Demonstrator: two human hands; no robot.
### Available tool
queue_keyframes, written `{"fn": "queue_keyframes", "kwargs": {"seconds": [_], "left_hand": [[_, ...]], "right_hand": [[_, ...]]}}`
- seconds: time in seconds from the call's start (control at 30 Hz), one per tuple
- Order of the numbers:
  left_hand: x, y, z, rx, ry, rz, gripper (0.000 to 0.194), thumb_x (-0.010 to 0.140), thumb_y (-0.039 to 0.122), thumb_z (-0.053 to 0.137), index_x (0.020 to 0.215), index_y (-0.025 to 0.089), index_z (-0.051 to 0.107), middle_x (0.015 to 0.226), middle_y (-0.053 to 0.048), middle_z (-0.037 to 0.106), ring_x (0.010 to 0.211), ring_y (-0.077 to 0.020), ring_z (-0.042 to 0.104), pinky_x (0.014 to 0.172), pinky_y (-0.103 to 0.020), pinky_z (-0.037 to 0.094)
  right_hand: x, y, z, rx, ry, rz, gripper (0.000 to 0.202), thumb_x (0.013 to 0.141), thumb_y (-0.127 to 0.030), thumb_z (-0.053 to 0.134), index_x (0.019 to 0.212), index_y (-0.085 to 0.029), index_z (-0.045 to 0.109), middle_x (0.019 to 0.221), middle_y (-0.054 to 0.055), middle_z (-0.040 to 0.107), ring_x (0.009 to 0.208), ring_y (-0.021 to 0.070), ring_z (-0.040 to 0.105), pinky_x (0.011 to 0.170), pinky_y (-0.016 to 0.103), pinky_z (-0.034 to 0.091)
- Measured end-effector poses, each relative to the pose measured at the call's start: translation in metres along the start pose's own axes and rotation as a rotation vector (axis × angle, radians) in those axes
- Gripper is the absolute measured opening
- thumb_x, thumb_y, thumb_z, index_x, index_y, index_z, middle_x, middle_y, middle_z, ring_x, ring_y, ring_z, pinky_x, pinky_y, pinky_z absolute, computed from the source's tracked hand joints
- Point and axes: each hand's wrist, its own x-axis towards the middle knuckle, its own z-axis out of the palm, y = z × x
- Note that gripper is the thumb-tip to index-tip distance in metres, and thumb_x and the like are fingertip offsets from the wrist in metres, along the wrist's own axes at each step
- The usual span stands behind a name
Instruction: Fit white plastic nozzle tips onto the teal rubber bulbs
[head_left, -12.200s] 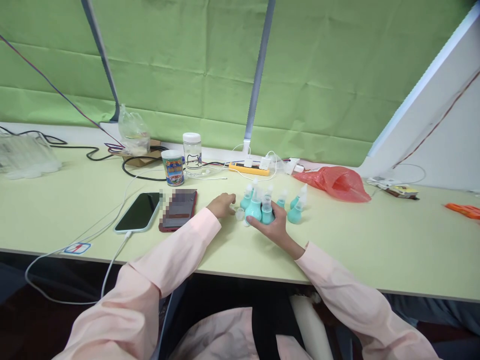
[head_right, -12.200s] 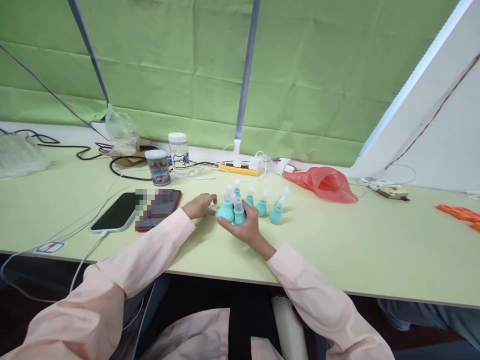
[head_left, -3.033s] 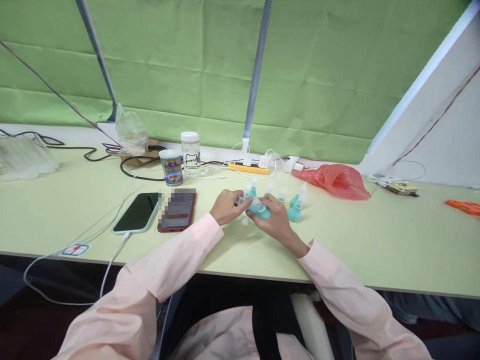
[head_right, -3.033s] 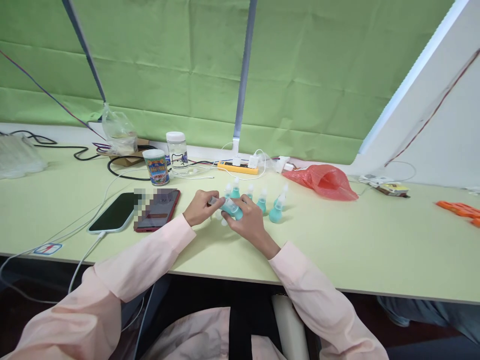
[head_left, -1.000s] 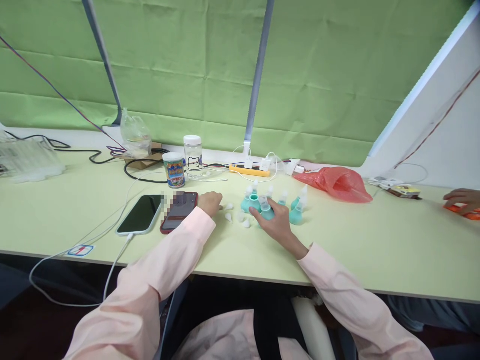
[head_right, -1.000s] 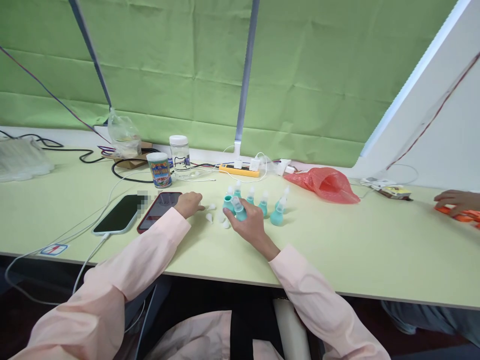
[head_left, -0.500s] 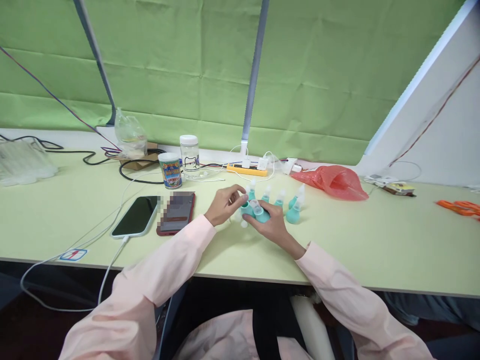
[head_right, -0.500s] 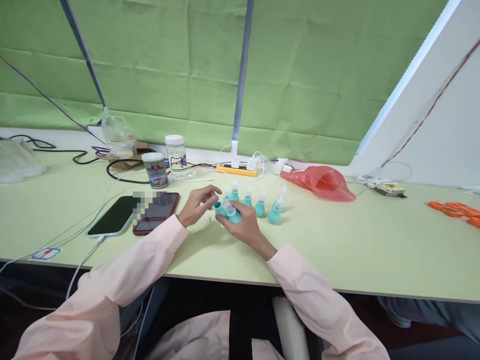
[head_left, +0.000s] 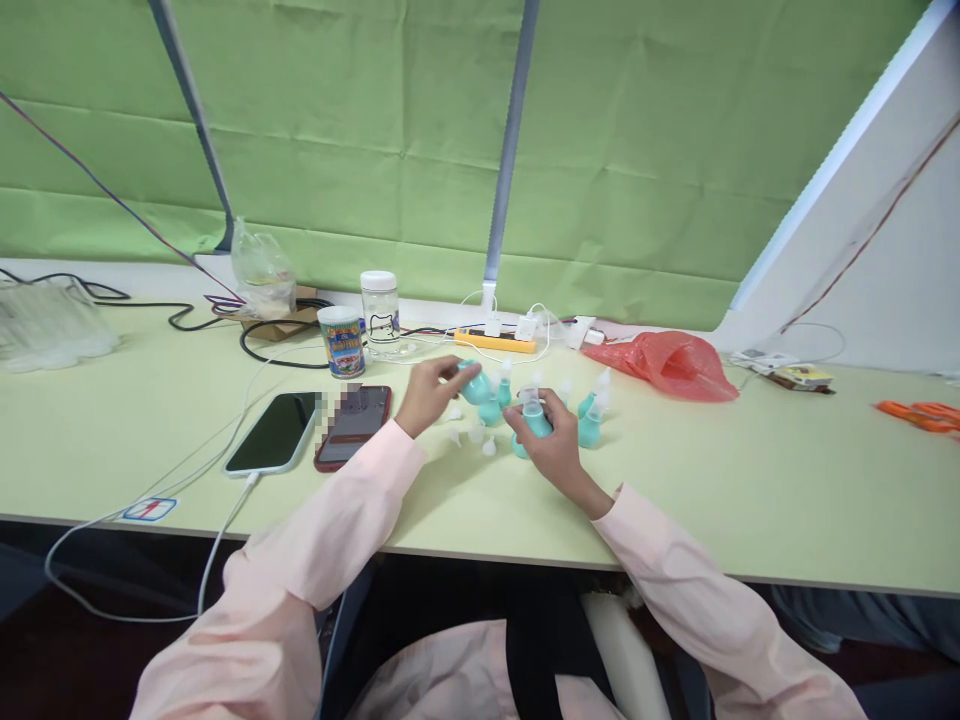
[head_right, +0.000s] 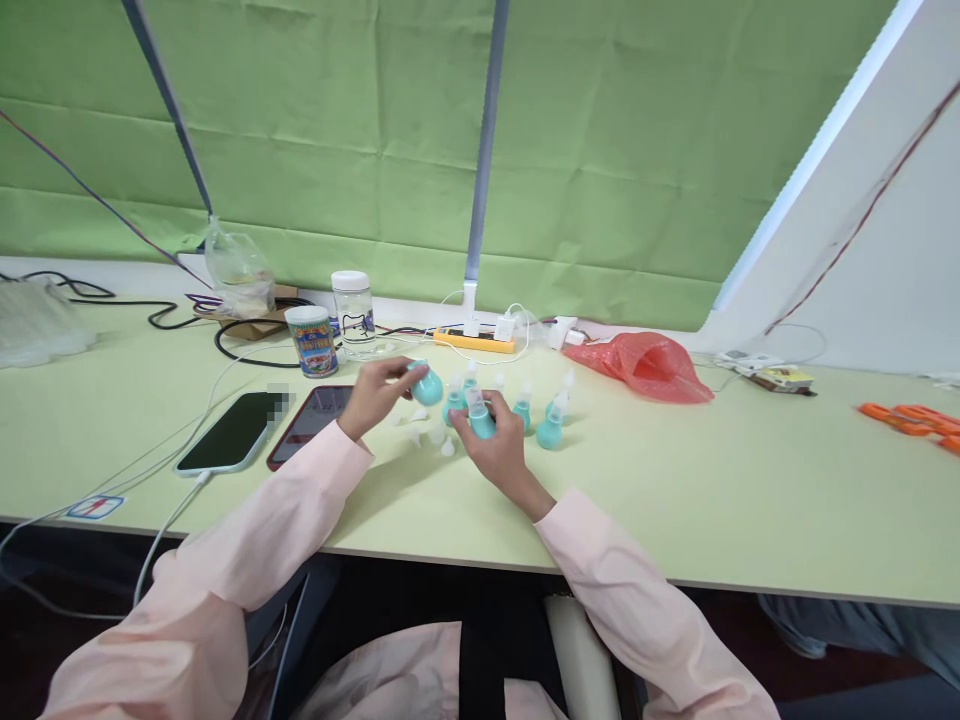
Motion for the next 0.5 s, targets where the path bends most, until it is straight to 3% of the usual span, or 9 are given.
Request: {"fn": "queue_keyframes", "kwargs": {"seconds": [0.07,0.13,0.23,0.33,0.5], "left_hand": [[0.006,-0.009,-0.012,0.299,0.156,0.019,0.036,0.073,0.043,0.042,0.083,0.012,0.058,0.078,-0.007,0.058,0.066,-0.0135,0.053,0.062,-0.025,0.043],[0.011,-0.019,-0.019,0.57,0.163,-0.038,0.033,0.074,0.039,0.043,0.088,0.013,0.057,0.084,-0.009,0.058,0.073,-0.0164,0.054,0.067,-0.027,0.041],[0.013,-0.034,-0.021,0.833,-0.021,-0.184,0.029,0.075,0.033,0.041,0.088,0.012,0.057,0.084,-0.012,0.058,0.081,-0.0209,0.054,0.068,-0.028,0.04],[0.011,-0.044,-0.017,0.954,-0.183,-0.283,0.027,0.075,0.026,0.039,0.092,0.012,0.055,0.088,-0.014,0.057,0.084,-0.023,0.054,0.067,-0.029,0.04],[0.009,-0.049,-0.015,0.976,-0.252,-0.322,0.031,0.075,0.022,0.037,0.099,0.011,0.052,0.091,-0.016,0.056,0.085,-0.0249,0.053,0.066,-0.031,0.04]], "right_hand": [[0.0,0.0,-0.001,0.011,-0.001,-0.007,0.023,0.069,-0.035,0.053,0.083,-0.018,0.045,0.067,0.0,0.058,0.048,0.0101,0.05,0.049,0.023,0.042],[-0.001,0.001,-0.001,0.007,-0.009,-0.022,0.021,0.069,-0.034,0.052,0.081,-0.018,0.045,0.067,0.0,0.057,0.048,0.0094,0.05,0.05,0.023,0.041],[-0.001,0.001,0.0,-0.012,-0.012,-0.029,0.018,0.071,-0.032,0.051,0.08,-0.018,0.045,0.065,-0.001,0.054,0.048,0.0085,0.048,0.049,0.022,0.04],[-0.001,0.002,0.0,-0.026,-0.002,-0.033,0.016,0.071,-0.032,0.049,0.077,-0.018,0.045,0.063,-0.002,0.052,0.048,0.0083,0.046,0.048,0.022,0.038],[0.0,0.002,-0.002,-0.039,0.005,-0.074,0.01,0.067,-0.024,0.05,0.07,-0.018,0.042,0.063,-0.001,0.051,0.054,0.0098,0.046,0.051,0.022,0.038]]}}
